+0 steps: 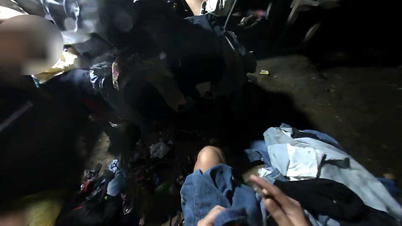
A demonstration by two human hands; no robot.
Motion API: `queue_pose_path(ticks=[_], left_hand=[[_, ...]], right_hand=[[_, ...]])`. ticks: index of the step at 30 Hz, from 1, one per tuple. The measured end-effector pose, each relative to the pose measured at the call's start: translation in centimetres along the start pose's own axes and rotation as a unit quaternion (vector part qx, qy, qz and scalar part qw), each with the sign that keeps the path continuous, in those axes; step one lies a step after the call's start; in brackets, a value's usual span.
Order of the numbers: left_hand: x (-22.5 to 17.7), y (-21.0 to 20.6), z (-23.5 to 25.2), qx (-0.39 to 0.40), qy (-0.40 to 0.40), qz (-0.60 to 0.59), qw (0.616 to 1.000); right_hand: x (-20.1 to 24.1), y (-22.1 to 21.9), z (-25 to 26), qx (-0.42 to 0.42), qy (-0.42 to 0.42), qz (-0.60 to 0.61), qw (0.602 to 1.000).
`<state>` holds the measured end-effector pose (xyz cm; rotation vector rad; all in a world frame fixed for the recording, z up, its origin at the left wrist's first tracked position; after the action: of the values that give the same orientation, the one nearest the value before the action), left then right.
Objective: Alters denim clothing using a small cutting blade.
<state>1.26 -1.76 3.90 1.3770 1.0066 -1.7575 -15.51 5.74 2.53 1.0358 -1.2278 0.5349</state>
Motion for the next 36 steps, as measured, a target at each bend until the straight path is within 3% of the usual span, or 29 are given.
queue_pose_path(ticks=[4,9,13,16,18,21,25,27,30,36], left_hand=[[0.5,0.6,0.5,-0.092,0.079,-0.037,0.992],[0.5,0.3,0.8,-0.048,0.050,-0.064,0.996],[-0.5,0.4,1.5,-0.030,0.023,-0.001,0.999],[-0.4,0.8,1.6,0.016,-0.006,0.015,1.000],[-0.2,1.2,1.7,0.009,-0.007,0.002,1.000],[0.1,1.4,1.7,-0.030,0.018,-0.021,0.999],[0.1,0.5,2.0,-0.065,0.029,-0.040,0.997],[-0.1,0.0,2.1,-0.075,0.039,-0.047,0.995],[-0.3,-0.2,2.0,-0.067,0.060,-0.064,0.994],[0.0,0.0,1.8,0.003,0.023,-0.054,0.998]], right_hand=[[-0.6,0.9,0.3,0.036,-0.061,0.117,0.991],[1.6,-1.1,1.5,0.023,0.069,0.028,0.997],[2.2,-1.8,2.8,0.053,0.142,-0.023,0.988],[1.7,-1.3,3.6,0.096,0.072,0.082,0.989],[1.1,-0.5,4.6,0.079,0.027,0.120,0.989],[1.4,0.2,5.0,0.054,0.037,0.043,0.997],[2.6,0.1,2.4,0.116,0.026,-0.080,0.990],[2.7,-0.2,1.3,0.107,0.029,-0.113,0.987],[2.7,-0.3,0.4,0.075,0.047,-0.158,0.983],[2.6,-0.2,0.5,0.047,0.086,-0.197,0.976]])
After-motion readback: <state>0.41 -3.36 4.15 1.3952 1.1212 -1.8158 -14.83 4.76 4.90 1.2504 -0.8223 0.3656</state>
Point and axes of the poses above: each hand's wrist, its own z-axis towards the middle knuckle, its own y-axis out of the back of the hand, x = y × z, the point moved 2 cm from there along z, towards the middle knuckle, and after that the axes turned 15 degrees about -y, right-handed, at the moved point
